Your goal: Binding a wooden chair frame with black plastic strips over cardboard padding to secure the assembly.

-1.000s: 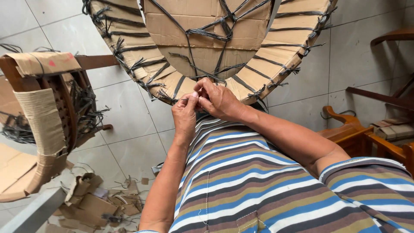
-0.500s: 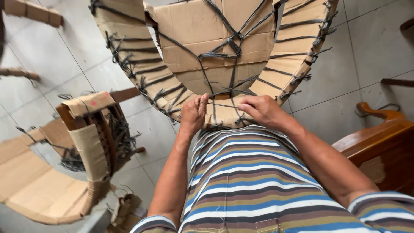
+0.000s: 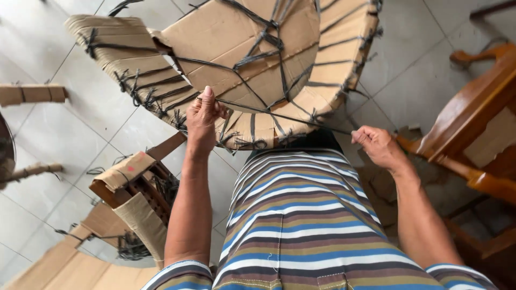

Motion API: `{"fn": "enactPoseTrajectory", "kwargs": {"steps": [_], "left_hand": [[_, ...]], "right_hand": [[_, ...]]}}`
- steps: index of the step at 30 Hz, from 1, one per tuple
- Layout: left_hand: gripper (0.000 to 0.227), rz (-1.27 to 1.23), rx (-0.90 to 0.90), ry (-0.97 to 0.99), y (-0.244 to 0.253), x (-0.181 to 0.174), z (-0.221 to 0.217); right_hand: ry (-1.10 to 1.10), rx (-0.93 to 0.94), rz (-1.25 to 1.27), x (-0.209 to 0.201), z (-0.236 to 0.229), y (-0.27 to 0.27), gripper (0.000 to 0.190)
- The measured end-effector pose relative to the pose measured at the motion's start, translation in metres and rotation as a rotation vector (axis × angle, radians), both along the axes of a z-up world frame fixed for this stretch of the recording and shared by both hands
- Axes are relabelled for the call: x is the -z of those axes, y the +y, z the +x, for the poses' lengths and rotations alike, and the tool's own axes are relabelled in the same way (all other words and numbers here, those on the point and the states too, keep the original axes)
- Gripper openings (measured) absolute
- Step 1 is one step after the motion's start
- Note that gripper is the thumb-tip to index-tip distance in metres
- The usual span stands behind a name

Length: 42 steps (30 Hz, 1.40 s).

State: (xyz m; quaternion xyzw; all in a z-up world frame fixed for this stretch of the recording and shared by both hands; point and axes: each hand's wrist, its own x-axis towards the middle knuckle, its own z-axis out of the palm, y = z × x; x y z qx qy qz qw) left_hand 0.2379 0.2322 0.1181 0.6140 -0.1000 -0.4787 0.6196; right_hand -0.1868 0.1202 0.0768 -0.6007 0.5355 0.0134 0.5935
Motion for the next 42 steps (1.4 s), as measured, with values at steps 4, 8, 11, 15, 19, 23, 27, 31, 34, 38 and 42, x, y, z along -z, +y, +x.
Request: {"fn": "enactPoseTrajectory", "kwargs": {"steps": [4, 8, 11, 15, 19, 23, 27, 31, 34, 38, 42], "left_hand": [[0.042, 0.065, 0.429, -0.310, 0.002, -0.004, 0.004], [0.038, 0.147, 0.659, -0.346, -0.010, -0.001, -0.015], [0.036, 0.089, 0.720, -0.256, -0.022, -0.010, -0.028], [0.037, 0.158, 0.869, -0.383, -0.039, -0.013, -0.043], [0.031, 0.138, 1.150, -0.592, -0.050, -0.024, -0.075], [0.023, 0.024, 1.255, -0.582, -0.060, -0.020, -0.114], [0.027, 0.043, 1.129, -0.510, -0.065, 0.009, -0.119], [0.026, 0.107, 1.026, -0.523, -0.065, 0.032, -0.097], [0.027, 0.244, 1.010, -0.470, -0.065, 0.042, -0.084], [0.027, 0.368, 1.070, -0.373, -0.068, 0.044, -0.096], [0.031, 0.528, 0.923, -0.302, -0.069, 0.065, -0.101]], "right_hand": [[0.200, 0.084, 0.031, 0.013, -0.030, 0.032, 0.034], [0.279, 0.129, 0.131, 0.018, -0.048, 0.056, 0.035], [0.368, 0.217, 0.315, 0.019, -0.060, 0.072, 0.039], [0.446, 0.096, 0.124, 0.032, -0.071, 0.085, 0.024], [-0.079, 0.048, -0.534, -0.008, 0.003, 0.072, 0.056], [-0.342, 0.096, -0.427, -0.049, 0.086, 0.067, 0.059], [-0.257, 0.308, -0.170, -0.029, 0.087, 0.072, 0.028], [-0.275, 0.416, -0.102, -0.018, 0.060, 0.075, 0.018], [-0.275, 0.497, 0.018, -0.027, 0.038, 0.071, 0.015], [-0.305, 0.602, 0.071, -0.014, 0.016, 0.077, 0.014], [-0.224, 0.770, 0.059, 0.028, -0.004, 0.087, 0.019]]}}
